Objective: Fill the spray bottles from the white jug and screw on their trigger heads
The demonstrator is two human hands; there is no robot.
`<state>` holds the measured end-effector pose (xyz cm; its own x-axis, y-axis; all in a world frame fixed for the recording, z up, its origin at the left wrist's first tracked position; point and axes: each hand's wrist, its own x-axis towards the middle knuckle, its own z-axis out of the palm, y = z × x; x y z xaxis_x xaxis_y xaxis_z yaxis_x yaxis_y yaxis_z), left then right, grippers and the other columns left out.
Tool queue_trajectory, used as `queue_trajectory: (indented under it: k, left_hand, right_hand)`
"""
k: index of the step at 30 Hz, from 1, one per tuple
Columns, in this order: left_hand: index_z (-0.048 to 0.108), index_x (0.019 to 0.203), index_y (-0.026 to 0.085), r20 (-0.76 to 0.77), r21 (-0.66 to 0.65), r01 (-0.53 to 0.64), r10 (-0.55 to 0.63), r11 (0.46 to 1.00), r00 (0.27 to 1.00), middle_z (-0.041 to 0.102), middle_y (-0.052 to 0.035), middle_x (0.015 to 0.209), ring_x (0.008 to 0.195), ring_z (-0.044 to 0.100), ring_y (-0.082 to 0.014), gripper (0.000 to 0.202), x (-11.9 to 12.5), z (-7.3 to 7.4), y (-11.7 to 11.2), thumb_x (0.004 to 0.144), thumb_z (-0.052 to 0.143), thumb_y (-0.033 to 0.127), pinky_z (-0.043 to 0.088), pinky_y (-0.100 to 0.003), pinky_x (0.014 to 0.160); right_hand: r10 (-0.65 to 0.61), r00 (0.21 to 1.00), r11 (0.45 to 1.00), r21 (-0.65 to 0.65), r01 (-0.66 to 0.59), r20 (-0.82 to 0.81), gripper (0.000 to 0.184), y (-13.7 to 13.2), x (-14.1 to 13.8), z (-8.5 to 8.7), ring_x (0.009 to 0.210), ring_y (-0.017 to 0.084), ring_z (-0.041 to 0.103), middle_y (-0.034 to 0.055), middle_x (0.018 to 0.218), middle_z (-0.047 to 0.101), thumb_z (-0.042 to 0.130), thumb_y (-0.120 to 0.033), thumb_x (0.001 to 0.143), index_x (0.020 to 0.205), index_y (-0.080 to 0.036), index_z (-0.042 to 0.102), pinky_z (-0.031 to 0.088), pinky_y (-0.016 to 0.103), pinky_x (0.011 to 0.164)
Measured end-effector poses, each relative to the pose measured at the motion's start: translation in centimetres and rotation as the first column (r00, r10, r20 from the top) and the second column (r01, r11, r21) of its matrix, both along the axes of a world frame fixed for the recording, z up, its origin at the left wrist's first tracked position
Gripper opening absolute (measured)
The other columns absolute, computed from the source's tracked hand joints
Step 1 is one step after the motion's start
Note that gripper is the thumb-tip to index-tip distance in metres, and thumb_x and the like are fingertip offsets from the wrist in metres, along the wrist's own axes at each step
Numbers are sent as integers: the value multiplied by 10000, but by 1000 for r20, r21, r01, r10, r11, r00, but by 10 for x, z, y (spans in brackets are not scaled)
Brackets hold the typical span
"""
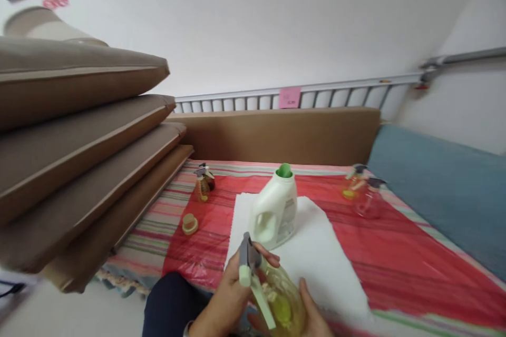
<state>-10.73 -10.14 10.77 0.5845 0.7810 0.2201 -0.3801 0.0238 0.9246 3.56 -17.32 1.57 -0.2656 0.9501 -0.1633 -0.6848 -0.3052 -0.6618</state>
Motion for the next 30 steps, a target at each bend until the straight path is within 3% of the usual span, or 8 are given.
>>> queue_trajectory:
  k: [5,9,11,14,16,19,22,30]
  left_hand:
    - [602,932,196,-51,63,-20,24,998,998,660,-81,953,1013,575,-281,241,5,12,0,769,633,372,423,-405,921]
    - [602,936,209,-52,36,-7,9,999,999,668,-82,949,998,595,-289,240,6,13,-2,751,654,354,446,-423,908]
    - [601,945,213,-19,37,-15,16,999,1000,670,-84,943,977,605,-287,262,7,8,0,743,665,366,468,-420,877]
    - [589,969,215,61,48,-78,75,996,995,671,-74,918,965,611,-274,318,7,-2,5,724,689,392,467,-412,877]
    - [576,981,213,72,54,-93,89,994,993,667,-65,919,999,600,-269,340,8,-6,7,718,702,389,457,-402,885]
    - [567,981,205,39,41,-18,16,999,999,665,-70,935,1000,600,-273,333,10,-4,4,733,691,389,468,-394,845]
    - [568,977,200,66,9,17,-17,1000,998,672,-69,911,953,621,-267,329,15,1,1,734,691,385,459,-422,863]
    - [601,876,185,153,-127,-206,224,970,962,662,-27,790,838,651,-222,226,15,23,6,722,698,320,461,-442,892]
  right_hand:
    - [-94,923,977,142,156,-372,644,-3,-4,27,1155,290,512,71,1299,553,797,-437,643,1214,-266,555,510,335,757]
    - [23,918,998,65,3,-395,614,-8,-8,39,1013,247,603,126,1199,617,611,-601,768,1206,-173,562,528,315,699]
    - [-25,917,997,61,54,-398,538,-10,-9,40,1013,243,606,126,1232,596,591,-542,815,1216,-185,550,519,275,641]
    - [-213,891,958,94,271,-402,565,-13,-9,38,1171,289,501,105,1342,507,717,-397,760,1261,-256,498,484,377,830]
    - [-181,891,975,41,218,-415,550,-13,-8,34,1140,298,526,130,1292,549,664,-469,791,1256,-220,509,475,413,853]
    - [-68,899,998,-35,59,-434,551,-12,-8,28,1007,288,612,154,1149,642,509,-577,850,1198,-154,562,527,308,628]
    - [-107,891,994,-47,96,-441,488,-11,-9,26,984,278,622,130,1103,669,538,-539,852,1161,-165,591,511,261,546]
    - [-151,865,972,-231,41,-479,453,-8,-6,15,843,247,667,115,967,718,544,-543,845,1029,-148,666,482,229,515]
